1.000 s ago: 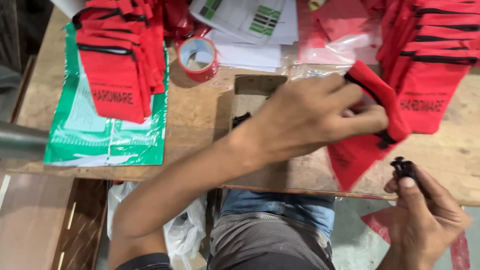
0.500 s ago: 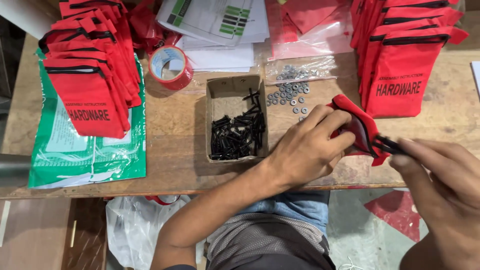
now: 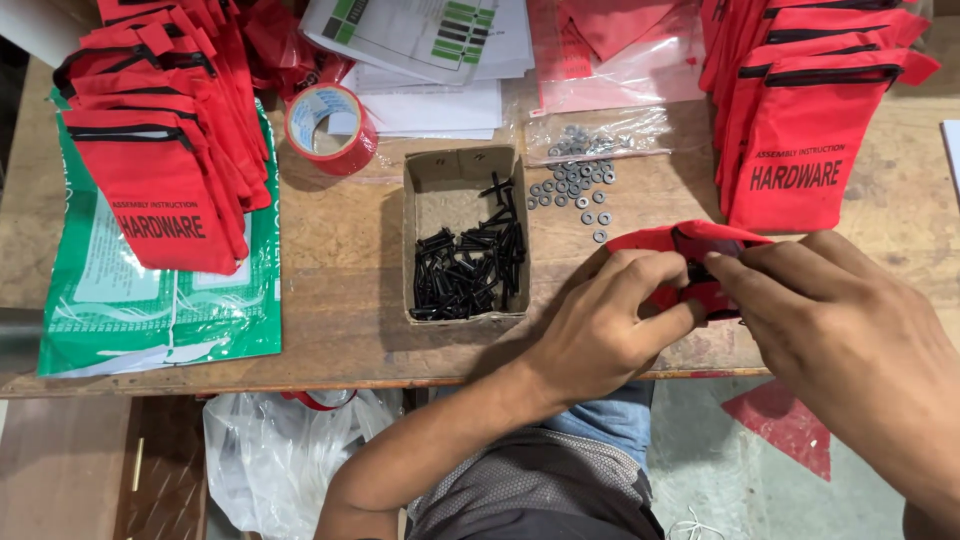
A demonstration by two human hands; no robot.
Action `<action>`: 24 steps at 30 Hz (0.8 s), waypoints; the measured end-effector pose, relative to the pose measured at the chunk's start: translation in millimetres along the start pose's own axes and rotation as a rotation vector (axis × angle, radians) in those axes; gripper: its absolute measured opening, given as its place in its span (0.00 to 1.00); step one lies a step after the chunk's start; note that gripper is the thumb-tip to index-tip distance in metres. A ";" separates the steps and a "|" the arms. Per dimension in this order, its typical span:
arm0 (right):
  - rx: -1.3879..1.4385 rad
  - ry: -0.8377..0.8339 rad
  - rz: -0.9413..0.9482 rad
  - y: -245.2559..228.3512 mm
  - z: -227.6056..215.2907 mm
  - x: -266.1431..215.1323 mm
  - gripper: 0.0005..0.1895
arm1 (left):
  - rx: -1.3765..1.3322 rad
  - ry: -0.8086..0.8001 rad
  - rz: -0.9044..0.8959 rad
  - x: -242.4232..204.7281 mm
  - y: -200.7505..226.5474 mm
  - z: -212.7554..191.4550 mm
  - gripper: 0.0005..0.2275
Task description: Packing screws and washers into small red hardware bags.
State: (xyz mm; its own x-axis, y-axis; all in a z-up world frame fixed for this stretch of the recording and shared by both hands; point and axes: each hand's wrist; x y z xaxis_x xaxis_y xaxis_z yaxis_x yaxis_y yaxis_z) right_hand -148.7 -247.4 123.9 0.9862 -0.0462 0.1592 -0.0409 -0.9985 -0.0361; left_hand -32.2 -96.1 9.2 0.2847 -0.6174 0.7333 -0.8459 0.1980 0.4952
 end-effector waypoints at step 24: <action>1.026 0.639 0.660 99.6 188.9 -81.5 0.08 | 0.081 0.028 -0.005 -29.4 9.4 -1.0 0.26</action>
State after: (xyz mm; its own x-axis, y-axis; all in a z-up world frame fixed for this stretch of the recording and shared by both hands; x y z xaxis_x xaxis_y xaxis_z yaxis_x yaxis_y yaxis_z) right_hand -202.8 -337.6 -79.0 0.5745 -0.7827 0.2393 -0.0576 -0.3304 -0.9421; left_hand -48.0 -75.3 -7.2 0.3007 -0.5963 0.7443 -0.8780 0.1316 0.4602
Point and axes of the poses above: each hand's wrist, its own x-axis towards the middle knuckle, its own z-axis out of the palm, y = z × x, and after that the axes turned 3 degrees about x, right-handed
